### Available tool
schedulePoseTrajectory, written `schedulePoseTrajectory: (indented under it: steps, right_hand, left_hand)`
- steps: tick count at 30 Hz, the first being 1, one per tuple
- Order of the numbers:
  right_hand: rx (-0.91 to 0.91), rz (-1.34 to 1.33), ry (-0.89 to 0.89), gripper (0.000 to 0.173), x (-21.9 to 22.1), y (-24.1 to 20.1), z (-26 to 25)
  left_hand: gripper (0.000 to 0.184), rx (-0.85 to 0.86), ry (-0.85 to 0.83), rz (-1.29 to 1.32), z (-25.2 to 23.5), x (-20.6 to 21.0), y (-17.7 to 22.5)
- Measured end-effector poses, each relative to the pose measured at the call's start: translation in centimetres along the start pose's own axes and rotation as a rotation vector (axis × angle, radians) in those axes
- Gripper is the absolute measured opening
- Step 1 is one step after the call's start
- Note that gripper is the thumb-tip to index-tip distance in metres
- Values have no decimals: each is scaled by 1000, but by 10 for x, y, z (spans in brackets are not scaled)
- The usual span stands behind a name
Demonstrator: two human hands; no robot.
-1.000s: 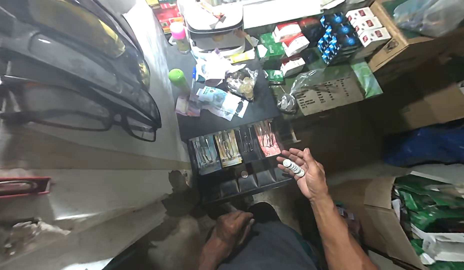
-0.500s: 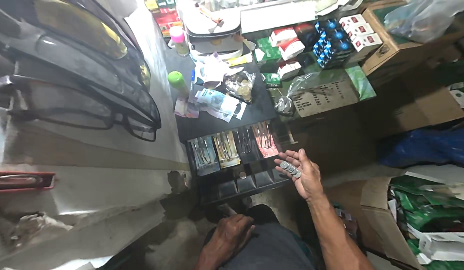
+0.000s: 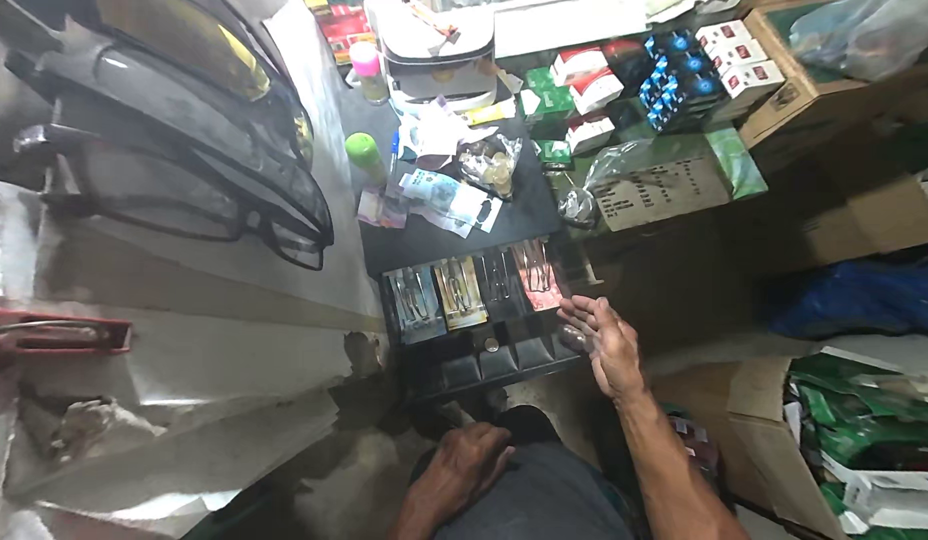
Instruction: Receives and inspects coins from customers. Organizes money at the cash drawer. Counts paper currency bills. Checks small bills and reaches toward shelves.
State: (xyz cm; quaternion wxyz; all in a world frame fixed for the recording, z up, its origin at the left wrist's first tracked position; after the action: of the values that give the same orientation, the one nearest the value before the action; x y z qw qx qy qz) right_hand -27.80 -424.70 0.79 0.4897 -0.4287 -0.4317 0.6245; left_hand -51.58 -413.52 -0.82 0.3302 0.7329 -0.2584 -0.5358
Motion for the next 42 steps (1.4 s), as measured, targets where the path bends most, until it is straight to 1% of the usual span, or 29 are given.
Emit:
schedulePoseTrajectory:
  steps: [3,6,9,11,13,16,18,21,23,24,25,26,27,29,30,32,33,34,36,38,39,42]
  right_hand:
    - [-111,62,-34,50,4,-2,5]
    - [-163,15,-30,45,3,-9,8]
    - [-241,-32,-36,40,1,-19,9]
    - [-286,-51,-84,37,4,-27,12]
    - [-304,-27,-171,33,14,-37,20]
    - [-275,90,-392,30,37,-46,39]
    - [-261,188,-616,30,58,-42,55]
    - [-274,384,-995,35,93,-25,84]
    - [-288,461,-1215,36,112,-14,106]
    - [-306,468,-1293,35,119,-12,115]
    - [-333,458,-1335,34,124,-13,120]
    - [-379,433,-1320,31,128,-17,119]
    - [-450,405,-1247,28,132,-23,112]
    - [-644,419,-984,26,137,-46,80]
    - [-732,475,-834,27,138,-61,58]
    - [-893,619,-539,27,142,-86,10]
    - [-932,690,-426,27,146,-92,-14]
    - [-921,773,-362,29,152,-94,-37]
    - [-865,940,-317,39,167,-89,-71]
    - [-848,1046,-303,45,178,-80,-86]
    - [-858,1074,-292,45,181,-78,-88]
    - [-892,1091,-264,38,183,-74,-85]
  left_hand:
    - [28,-15,-14,-2,-1,0,0]
    - [29,-39,-16,7,0,1,-1]
    - [34,-89,-62,36,1,3,-4]
    - [36,-126,-107,60,0,3,-3]
    - [38,-159,-138,89,-2,1,-1]
    - [42,-209,-163,121,-1,0,1]
    - [43,-260,-157,129,2,-2,1]
    - [36,-337,-92,128,10,-10,3]
    - [30,-395,-36,100,21,-16,6]
    - [27,-408,2,91,26,-18,8]
    - [27,-413,25,85,32,-17,6]
    - [29,-429,31,90,37,-15,4]
    - [30,-427,45,93,41,-11,0]
    - [38,-459,37,109,47,-3,-6]
    - [42,-479,34,111,48,-1,-6]
    - [45,-495,26,111,48,-1,-4]
    - [45,-491,26,107,47,-2,-3]
    - [45,-482,32,102,46,-3,-2]
    - [45,-469,33,98,44,-5,-1]
    - [45,-460,29,99,44,-6,-2]
    - [45,-459,25,100,43,-6,-2]
    - [46,-470,8,105,43,-6,-3]
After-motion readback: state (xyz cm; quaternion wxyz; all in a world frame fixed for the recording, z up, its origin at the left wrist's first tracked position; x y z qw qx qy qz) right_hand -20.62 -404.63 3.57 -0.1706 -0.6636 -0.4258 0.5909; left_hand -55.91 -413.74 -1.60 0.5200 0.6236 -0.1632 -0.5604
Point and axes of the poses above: each hand's wrist, its own z-axis away from the middle knuckle, its own x-axis out of the palm, y = z × x, the point moved 6 cm from there along -z, towards the middle knuckle, and after that the axes turned 15 degrees about y, right-handed, at the moved point
